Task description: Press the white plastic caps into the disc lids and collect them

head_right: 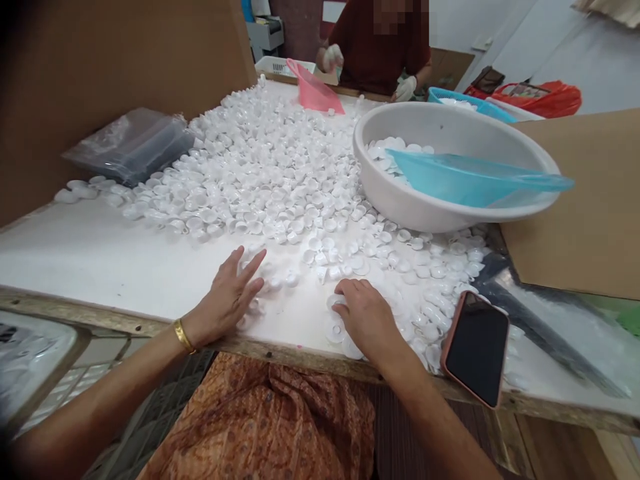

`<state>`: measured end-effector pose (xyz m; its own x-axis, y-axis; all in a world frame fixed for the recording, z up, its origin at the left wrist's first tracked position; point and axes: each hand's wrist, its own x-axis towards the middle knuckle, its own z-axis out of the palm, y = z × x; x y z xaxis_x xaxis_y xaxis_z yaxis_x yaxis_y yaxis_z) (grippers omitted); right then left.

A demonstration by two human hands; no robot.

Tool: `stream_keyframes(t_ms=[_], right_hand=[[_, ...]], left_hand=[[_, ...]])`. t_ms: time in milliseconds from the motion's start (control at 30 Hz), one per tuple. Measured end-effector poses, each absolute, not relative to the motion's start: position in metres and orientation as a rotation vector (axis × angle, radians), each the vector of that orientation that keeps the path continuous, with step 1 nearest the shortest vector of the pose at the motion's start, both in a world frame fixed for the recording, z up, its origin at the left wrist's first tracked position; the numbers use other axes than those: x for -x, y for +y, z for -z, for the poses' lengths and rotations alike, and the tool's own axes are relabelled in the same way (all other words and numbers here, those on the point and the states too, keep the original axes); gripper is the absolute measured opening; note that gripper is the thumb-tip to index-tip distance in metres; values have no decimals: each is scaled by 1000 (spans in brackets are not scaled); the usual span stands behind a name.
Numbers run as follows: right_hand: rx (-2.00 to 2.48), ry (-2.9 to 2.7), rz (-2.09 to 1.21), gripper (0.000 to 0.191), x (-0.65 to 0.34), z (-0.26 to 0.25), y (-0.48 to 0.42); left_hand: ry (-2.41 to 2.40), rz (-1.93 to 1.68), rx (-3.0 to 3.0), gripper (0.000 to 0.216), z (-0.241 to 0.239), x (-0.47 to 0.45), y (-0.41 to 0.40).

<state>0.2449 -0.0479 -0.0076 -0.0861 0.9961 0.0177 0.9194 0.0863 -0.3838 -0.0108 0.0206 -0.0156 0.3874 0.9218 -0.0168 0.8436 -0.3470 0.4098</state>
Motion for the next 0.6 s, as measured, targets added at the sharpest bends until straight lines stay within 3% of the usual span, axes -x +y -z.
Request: stream_keyframes(t_ms=[167, 333, 600], right_hand=[[1627, -1791, -501, 3, -218, -12, -41], [1171, -2021, -414, 11, -156, -24, 3], [1293, -2126, -411, 15, -137, 8, 64]], left_hand=[[1588, -656, -1877, 45, -9, 33, 27], [1182, -736, -1161, 34, -31, 31, 36], [1249, -869, -978, 20, 1, 25, 96]])
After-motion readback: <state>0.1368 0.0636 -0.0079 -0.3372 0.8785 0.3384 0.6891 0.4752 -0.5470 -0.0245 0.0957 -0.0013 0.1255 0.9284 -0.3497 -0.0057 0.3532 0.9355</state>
